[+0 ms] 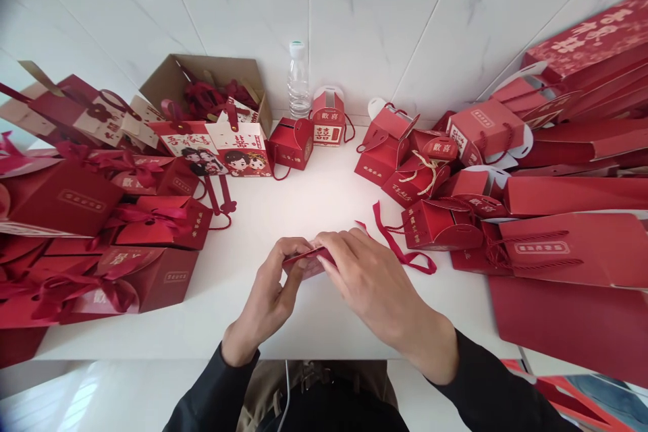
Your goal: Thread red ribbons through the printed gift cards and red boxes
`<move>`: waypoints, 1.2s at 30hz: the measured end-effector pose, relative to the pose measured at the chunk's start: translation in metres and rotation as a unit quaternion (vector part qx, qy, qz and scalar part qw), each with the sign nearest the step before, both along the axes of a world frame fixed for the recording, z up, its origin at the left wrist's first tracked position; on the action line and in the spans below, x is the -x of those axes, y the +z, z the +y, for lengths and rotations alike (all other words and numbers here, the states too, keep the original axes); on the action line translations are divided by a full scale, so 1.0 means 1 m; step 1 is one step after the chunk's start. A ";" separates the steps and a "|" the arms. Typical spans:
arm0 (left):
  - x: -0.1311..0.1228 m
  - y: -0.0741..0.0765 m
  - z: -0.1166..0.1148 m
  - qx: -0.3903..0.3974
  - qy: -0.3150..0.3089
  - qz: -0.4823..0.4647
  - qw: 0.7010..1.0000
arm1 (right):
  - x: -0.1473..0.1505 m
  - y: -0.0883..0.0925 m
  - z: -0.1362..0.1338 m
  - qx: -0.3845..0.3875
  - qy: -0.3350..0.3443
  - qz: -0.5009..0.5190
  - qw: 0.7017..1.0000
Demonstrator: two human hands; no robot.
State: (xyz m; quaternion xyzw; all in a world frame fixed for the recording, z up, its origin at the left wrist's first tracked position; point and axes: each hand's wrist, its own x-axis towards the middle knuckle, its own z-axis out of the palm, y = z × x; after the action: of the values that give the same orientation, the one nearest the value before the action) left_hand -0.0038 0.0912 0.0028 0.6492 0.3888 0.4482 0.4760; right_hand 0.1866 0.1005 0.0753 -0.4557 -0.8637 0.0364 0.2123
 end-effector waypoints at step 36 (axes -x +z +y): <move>-0.015 0.011 -0.003 -0.107 0.034 0.010 0.994 | -0.036 0.052 0.018 0.138 0.143 -0.094 0.976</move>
State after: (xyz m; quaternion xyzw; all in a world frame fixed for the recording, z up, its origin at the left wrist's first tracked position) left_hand 0.0110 0.0879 0.0134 0.6873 0.3649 0.4964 0.3848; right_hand 0.2228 0.1182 0.1275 -0.3538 -0.9226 0.1427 0.0579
